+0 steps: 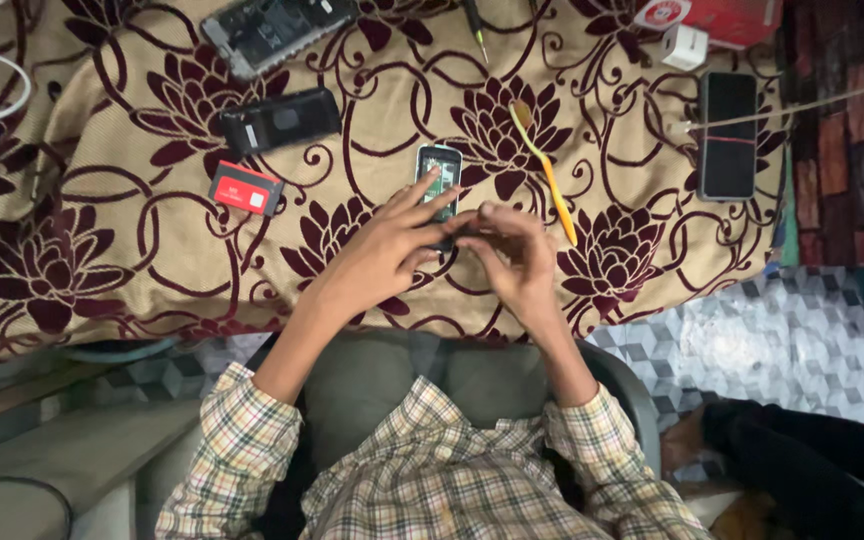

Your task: The person disassembles a mobile phone, removes the back cover and battery, and cleans the internal components and casing with a toothbrush. They then reassemble the phone by placing the battery and back cover back in place.

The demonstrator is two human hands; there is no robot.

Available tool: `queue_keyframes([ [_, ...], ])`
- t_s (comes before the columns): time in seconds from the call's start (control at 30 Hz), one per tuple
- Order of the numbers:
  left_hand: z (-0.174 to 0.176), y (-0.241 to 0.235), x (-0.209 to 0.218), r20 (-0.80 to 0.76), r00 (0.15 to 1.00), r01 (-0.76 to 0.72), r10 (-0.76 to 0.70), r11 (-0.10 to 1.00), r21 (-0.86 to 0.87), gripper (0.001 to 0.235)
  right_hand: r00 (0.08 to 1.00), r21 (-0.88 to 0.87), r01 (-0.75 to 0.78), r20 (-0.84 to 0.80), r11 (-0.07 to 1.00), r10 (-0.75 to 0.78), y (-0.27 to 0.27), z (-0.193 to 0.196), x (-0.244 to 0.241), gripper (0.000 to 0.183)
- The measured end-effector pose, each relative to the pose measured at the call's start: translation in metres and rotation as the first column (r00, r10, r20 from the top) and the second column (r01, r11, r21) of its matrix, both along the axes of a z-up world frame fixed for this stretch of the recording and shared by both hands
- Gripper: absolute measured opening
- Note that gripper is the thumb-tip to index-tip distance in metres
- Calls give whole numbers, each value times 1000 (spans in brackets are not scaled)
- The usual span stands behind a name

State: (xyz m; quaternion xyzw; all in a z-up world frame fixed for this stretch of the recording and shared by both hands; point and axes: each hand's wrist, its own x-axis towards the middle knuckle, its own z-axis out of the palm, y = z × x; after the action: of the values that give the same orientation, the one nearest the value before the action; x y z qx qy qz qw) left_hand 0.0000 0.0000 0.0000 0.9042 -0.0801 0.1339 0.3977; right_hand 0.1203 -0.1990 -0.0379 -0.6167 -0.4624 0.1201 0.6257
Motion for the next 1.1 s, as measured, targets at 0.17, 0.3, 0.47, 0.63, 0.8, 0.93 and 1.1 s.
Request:
queue_keyframes([
  [0.17,0,-1,-1,-5,999,-33,33,999,-34,49,922,-93,174,365,980,-129,10,33,-18,54],
  [0.3,-3,0,-1,26,1000,-17,17,1000,-4,59,894,-19,339,317,941,-315,17,28,-29,49],
  [0.47,4,2,1,26,999,-26,26,1000,-16,46,983,-21,170,75,985,-168,6,32,-28,43],
  [0.63,4,1,-2,24,999,-23,24,999,-33,53,898,10,355,274,935,-344,11,28,-31,56],
  [0.8,8,1,-1,9,1000,-26,27,998,-52,55,957,20,291,-25,956,-291,8,30,-26,51],
  [0.93,4,3,-3,17,999,-43,45,993,-108,49,970,9,235,58,972,-235,5,31,-34,50],
  [1.1,2,2,-3,39,996,-69,79,975,-210,46,883,-29,431,221,902,-414,20,36,-40,52],
])
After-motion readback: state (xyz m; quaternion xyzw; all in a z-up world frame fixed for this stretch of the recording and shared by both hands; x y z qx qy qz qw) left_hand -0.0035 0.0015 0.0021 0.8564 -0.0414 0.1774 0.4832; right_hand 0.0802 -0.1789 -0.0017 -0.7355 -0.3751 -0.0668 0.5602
